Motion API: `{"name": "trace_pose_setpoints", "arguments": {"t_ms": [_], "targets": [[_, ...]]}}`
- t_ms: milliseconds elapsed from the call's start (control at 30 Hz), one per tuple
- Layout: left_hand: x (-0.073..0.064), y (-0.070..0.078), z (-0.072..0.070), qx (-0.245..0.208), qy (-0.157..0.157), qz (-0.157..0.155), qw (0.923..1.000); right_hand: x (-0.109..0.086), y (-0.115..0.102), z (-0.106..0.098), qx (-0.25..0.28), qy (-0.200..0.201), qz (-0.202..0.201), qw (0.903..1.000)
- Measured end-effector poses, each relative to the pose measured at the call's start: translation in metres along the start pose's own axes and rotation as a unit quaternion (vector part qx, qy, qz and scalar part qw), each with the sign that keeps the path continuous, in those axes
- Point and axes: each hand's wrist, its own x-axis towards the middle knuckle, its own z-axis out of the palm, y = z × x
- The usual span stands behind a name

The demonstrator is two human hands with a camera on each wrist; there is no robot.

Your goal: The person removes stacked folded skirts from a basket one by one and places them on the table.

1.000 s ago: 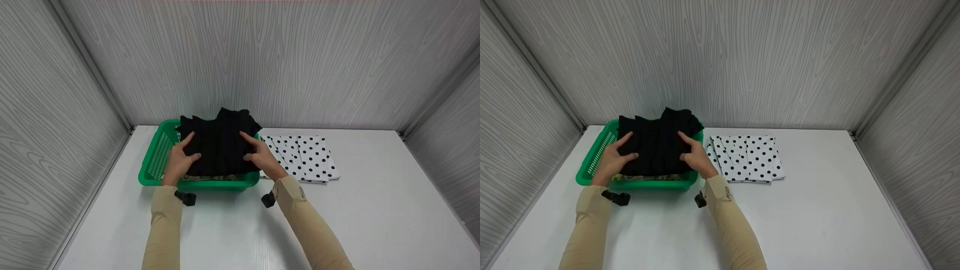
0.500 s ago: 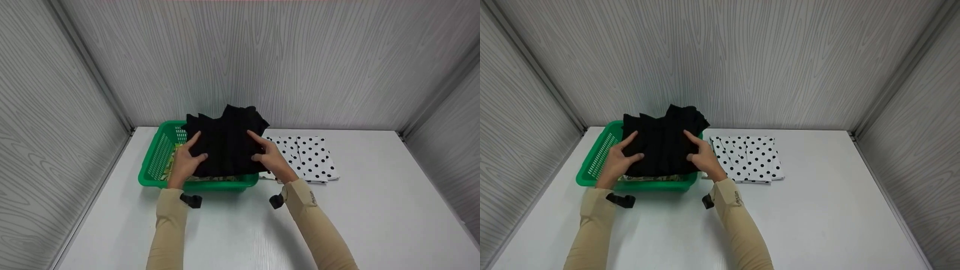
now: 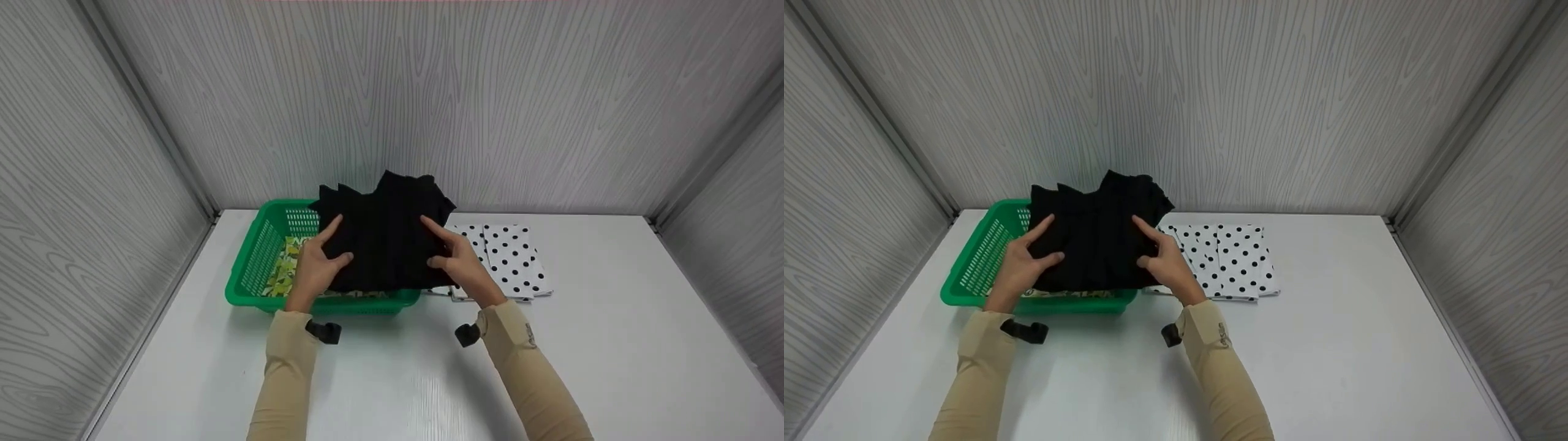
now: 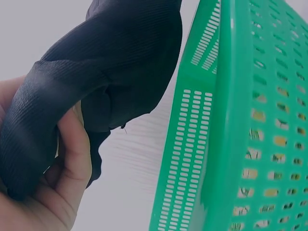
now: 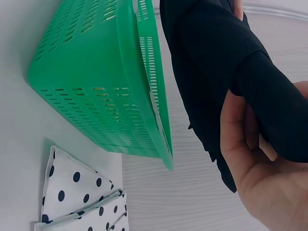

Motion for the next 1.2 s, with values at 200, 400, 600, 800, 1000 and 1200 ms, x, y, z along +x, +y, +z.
{"name": "trace_pose_setpoints", "arguments": {"t_ms": [200, 400, 600, 800, 1000, 1200], "targets": [[0.0, 0.004, 0.008, 0.001, 0.002, 0.013, 0.9999, -0.006, 0.0, -0.008, -0.01, 0.01, -0.007, 0.9999], [-0.004, 0.007, 0.017, -0.004, -0.003, 0.02, 0.9998, -0.016, 0.0, -0.015, -0.017, 0.014, -0.006, 0.9997], [-0.001, 0.014, 0.03, -0.004, -0.002, 0.05, 0.9987, -0.026, -0.002, -0.027, -0.012, 0.024, -0.018, 0.9995], [-0.001, 0.016, 0.041, -0.017, -0.014, 0.051, 0.9984, -0.035, -0.001, -0.037, -0.014, 0.038, -0.021, 0.999], [-0.003, 0.017, 0.052, -0.03, -0.024, 0.053, 0.9979, -0.045, -0.001, -0.046, -0.024, 0.047, -0.014, 0.9985], [-0.006, 0.02, 0.062, -0.036, -0.038, 0.065, 0.9965, -0.055, -0.001, -0.055, -0.035, 0.054, -0.01, 0.9979]]}}
